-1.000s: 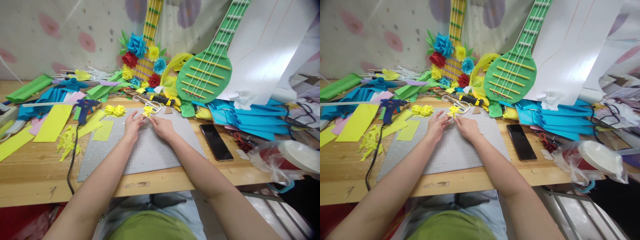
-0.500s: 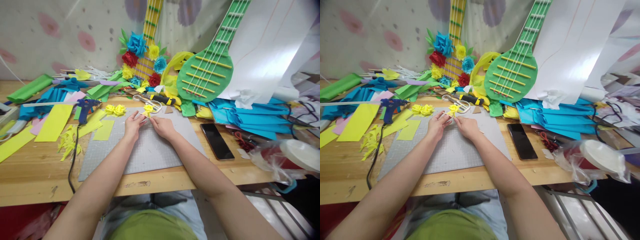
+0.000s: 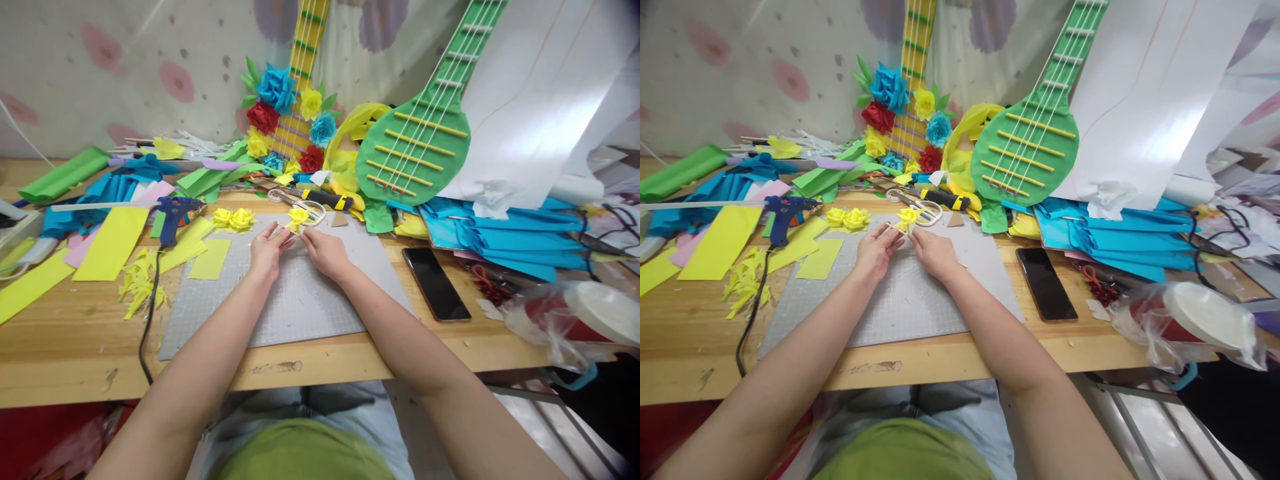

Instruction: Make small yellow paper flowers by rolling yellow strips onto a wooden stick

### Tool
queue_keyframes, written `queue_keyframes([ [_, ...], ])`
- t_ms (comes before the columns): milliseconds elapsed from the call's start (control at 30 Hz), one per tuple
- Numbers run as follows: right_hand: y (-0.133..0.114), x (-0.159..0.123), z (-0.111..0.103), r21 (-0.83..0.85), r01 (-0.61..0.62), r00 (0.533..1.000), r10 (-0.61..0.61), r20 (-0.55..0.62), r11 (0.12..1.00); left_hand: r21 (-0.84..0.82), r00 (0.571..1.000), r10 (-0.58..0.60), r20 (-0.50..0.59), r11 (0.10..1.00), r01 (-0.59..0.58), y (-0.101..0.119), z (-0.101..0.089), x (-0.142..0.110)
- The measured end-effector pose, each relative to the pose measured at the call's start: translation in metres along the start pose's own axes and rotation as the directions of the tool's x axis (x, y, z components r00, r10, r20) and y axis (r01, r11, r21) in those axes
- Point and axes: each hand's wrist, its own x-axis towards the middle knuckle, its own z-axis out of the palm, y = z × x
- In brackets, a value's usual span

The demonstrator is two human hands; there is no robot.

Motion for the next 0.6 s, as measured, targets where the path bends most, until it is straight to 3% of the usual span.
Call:
queue_keyframes([
  [400,0.0012,-0.0007,-0.0025,0.035,0.042,0.996,-0.044,0.072,0.999,-0.016,0.999,0.010,-0.051,1.000,-0.011,0.0007,0.0029,-0.0022],
  [600,-0.0019,-0.0034,-0.0033,0.135,0.009,1.000,-0.009,0.004,0.991,-0.011,0.997,0.021,-0.069,1.000,-0.021,0.0031,0.0033,-0.0019],
])
